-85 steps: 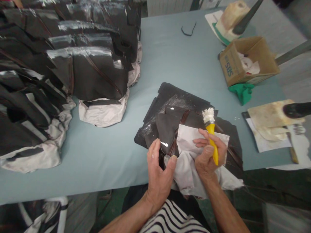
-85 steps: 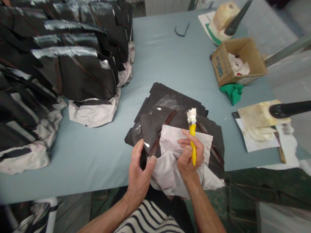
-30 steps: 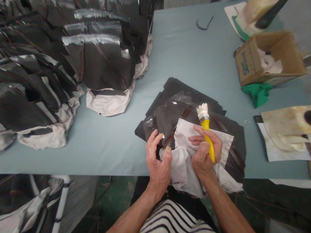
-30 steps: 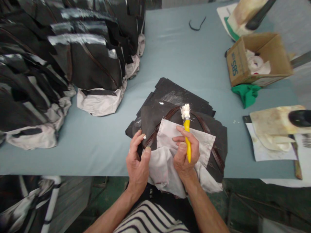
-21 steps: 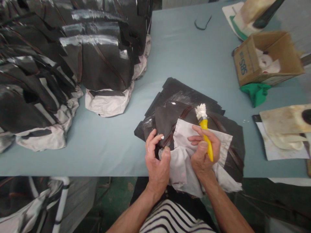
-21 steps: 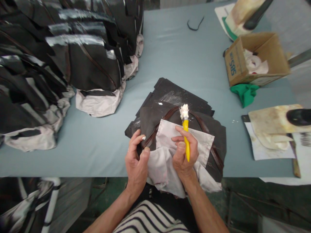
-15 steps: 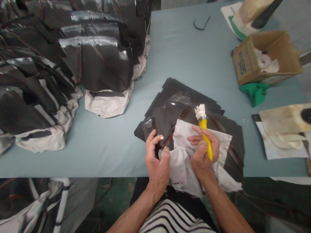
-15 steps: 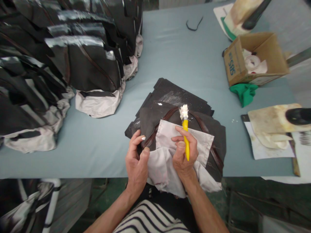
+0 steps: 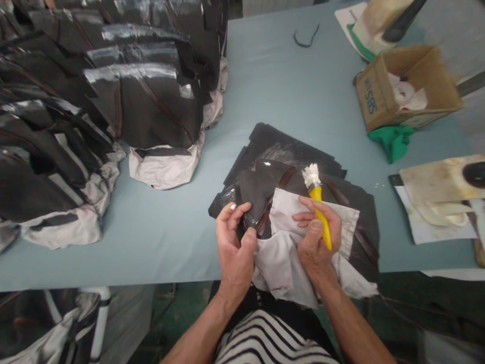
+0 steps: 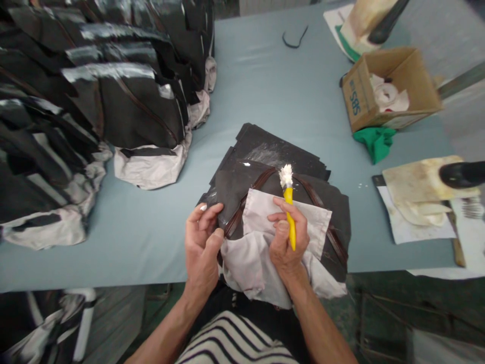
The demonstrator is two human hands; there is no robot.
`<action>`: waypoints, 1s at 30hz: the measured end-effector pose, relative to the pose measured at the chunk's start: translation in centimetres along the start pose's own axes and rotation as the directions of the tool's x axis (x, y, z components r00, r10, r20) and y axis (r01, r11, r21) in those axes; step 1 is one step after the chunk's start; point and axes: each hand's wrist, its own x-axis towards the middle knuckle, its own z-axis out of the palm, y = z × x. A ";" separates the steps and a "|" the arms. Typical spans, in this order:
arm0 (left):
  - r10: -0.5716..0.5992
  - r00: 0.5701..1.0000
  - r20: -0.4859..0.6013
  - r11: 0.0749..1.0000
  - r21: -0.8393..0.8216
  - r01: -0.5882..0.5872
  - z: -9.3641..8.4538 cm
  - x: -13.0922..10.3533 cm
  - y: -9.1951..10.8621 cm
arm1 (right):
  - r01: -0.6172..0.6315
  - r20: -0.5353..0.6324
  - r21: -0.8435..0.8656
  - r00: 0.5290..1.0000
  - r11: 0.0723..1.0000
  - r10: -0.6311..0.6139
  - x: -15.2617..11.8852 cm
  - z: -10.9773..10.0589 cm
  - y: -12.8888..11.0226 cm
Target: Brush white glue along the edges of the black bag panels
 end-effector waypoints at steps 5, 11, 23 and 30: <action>0.300 0.917 0.262 0.801 0.453 -0.391 -2.2 1.6 1.2 | 0.005 -0.004 -0.027 1.000 1.000 -0.005 0.1 -0.1 -0.1; 0.300 0.853 0.427 0.633 0.580 -0.513 -2.8 1.1 3.5 | 0.004 -0.004 -0.060 1.000 0.998 -0.005 0.1 0.0 -0.1; 0.081 0.949 0.303 0.812 0.533 -0.239 -3.3 0.7 3.8 | 0.085 -0.028 -0.085 0.996 0.993 -0.087 -0.7 0.1 0.1; -0.083 0.952 0.294 0.852 0.517 -0.085 -5.8 3.7 3.7 | 0.068 -0.090 -0.072 0.993 0.995 -0.074 -0.8 0.3 0.6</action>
